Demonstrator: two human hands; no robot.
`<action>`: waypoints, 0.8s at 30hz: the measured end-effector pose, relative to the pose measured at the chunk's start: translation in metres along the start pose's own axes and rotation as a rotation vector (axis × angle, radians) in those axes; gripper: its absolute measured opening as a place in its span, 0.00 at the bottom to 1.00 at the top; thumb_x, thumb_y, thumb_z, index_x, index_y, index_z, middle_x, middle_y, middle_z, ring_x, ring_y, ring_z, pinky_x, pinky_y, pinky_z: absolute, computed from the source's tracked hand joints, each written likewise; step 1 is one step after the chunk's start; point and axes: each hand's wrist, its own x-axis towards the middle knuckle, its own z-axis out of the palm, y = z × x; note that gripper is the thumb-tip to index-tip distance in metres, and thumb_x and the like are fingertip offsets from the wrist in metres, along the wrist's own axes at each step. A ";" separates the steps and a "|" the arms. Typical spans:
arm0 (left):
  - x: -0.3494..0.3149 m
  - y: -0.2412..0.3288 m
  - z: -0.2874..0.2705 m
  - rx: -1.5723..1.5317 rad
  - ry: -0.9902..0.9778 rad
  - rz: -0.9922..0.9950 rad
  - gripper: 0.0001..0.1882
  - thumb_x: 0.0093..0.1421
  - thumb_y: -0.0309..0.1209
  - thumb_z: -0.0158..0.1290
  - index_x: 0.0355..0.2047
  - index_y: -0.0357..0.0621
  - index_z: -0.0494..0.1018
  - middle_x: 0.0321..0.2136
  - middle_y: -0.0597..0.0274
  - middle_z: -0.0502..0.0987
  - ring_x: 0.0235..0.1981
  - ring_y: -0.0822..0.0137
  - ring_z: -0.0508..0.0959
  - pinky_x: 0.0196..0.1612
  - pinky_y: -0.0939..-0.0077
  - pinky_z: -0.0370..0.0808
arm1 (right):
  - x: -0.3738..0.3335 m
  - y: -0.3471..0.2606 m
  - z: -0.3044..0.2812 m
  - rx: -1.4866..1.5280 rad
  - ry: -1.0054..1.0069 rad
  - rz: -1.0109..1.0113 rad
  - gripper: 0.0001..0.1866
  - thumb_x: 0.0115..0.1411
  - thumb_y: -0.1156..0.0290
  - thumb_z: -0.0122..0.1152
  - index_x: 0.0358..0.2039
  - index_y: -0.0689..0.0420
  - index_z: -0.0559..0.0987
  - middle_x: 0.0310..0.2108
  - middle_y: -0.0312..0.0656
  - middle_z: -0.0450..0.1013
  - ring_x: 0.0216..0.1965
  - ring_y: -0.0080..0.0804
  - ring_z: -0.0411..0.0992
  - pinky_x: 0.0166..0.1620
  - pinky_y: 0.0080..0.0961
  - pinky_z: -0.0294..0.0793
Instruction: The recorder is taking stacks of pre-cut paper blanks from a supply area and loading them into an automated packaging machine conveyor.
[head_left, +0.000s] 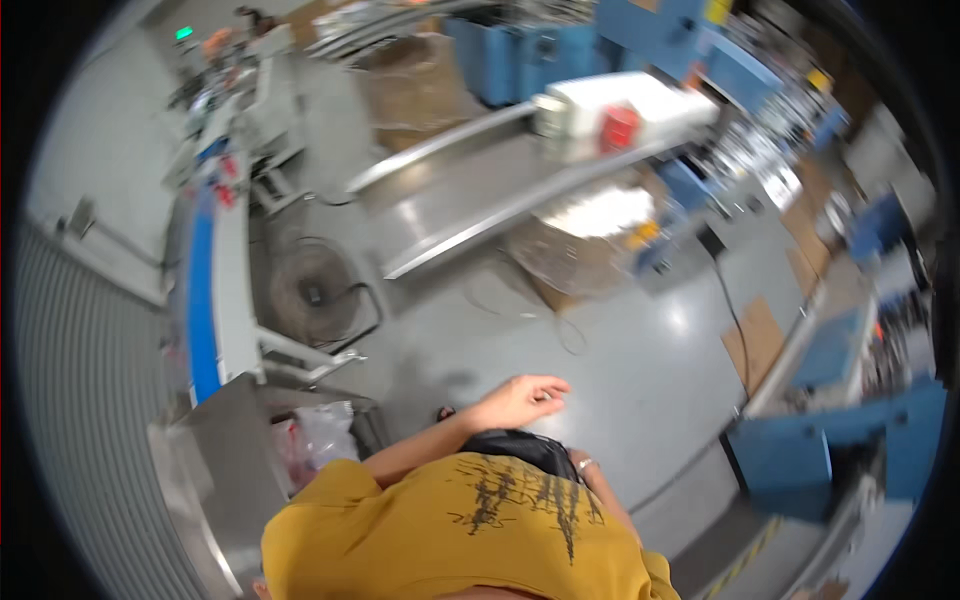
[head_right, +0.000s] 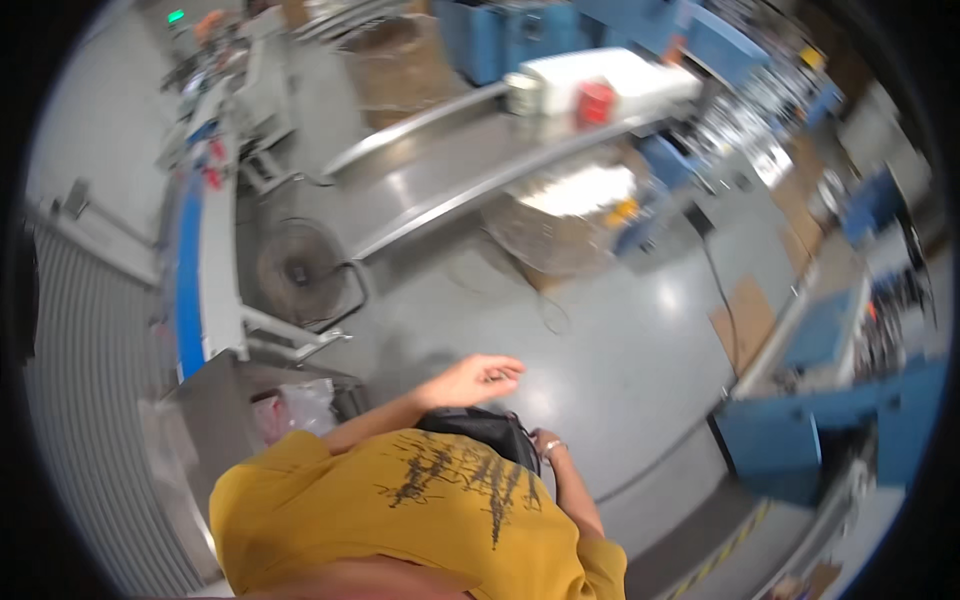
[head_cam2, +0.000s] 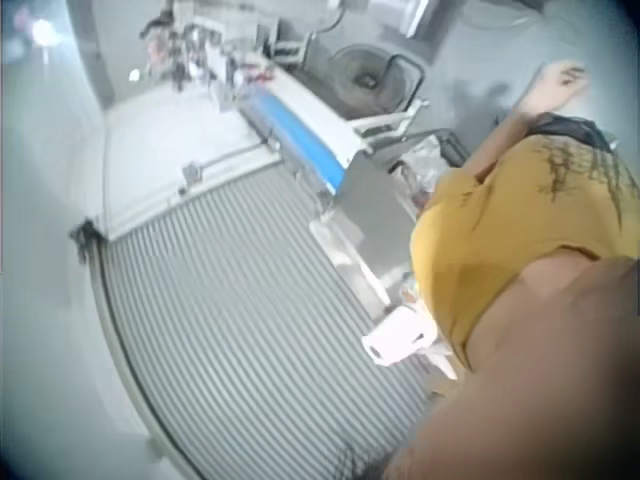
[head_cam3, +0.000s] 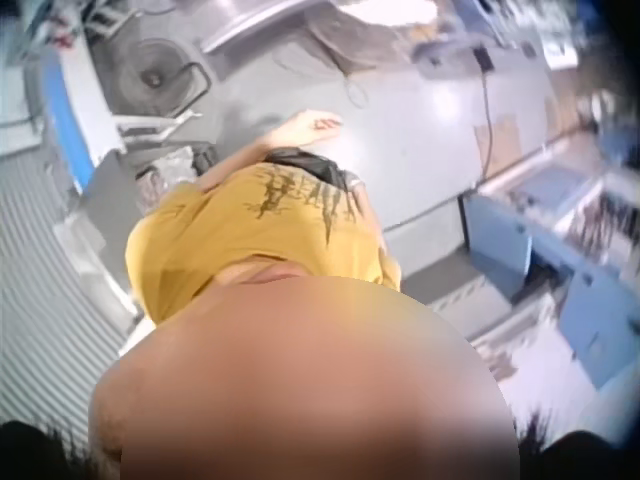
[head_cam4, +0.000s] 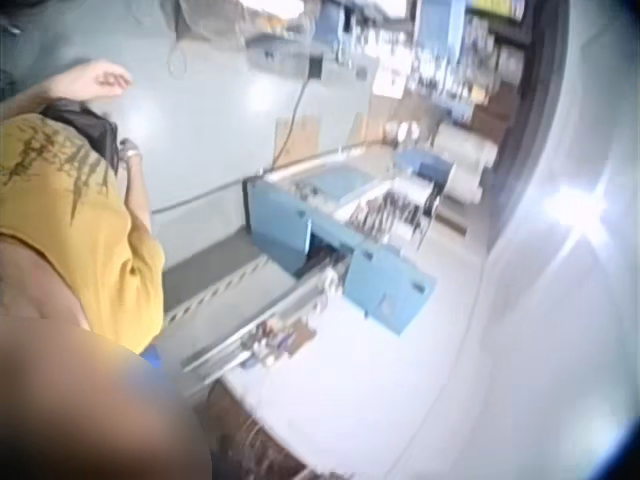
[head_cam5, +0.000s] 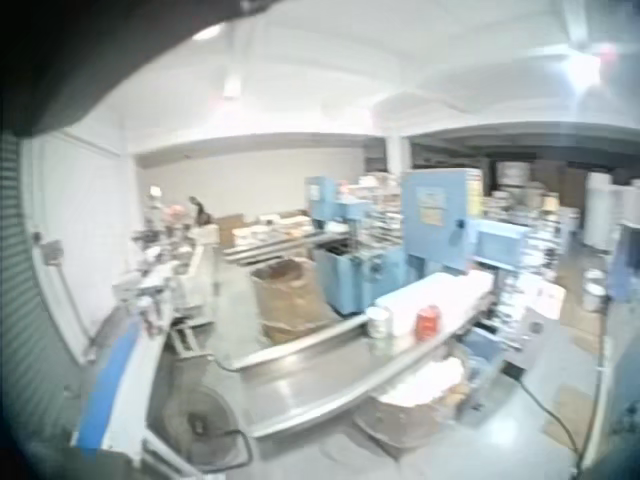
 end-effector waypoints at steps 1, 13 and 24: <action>0.013 0.006 0.013 0.117 -0.072 -0.005 0.20 0.61 0.36 0.53 0.51 0.42 0.71 0.40 0.57 0.78 0.38 0.70 0.75 0.44 0.72 0.73 | -0.018 0.018 0.004 0.089 0.056 0.081 0.24 0.52 0.55 0.61 0.46 0.56 0.77 0.40 0.54 0.76 0.43 0.49 0.75 0.49 0.35 0.73; 0.133 0.056 0.103 0.486 -0.479 -0.014 0.24 0.61 0.38 0.52 0.57 0.49 0.66 0.47 0.54 0.75 0.40 0.61 0.77 0.45 0.68 0.73 | -0.060 0.113 0.016 0.796 0.638 0.402 0.18 0.52 0.60 0.61 0.41 0.57 0.79 0.34 0.48 0.79 0.38 0.43 0.77 0.44 0.32 0.75; 0.283 0.079 0.023 0.384 -0.202 0.046 0.27 0.61 0.37 0.52 0.59 0.44 0.61 0.44 0.51 0.75 0.39 0.63 0.78 0.40 0.70 0.75 | 0.040 0.172 -0.147 0.670 0.611 0.252 0.16 0.54 0.61 0.59 0.40 0.56 0.80 0.33 0.50 0.78 0.38 0.43 0.77 0.43 0.32 0.75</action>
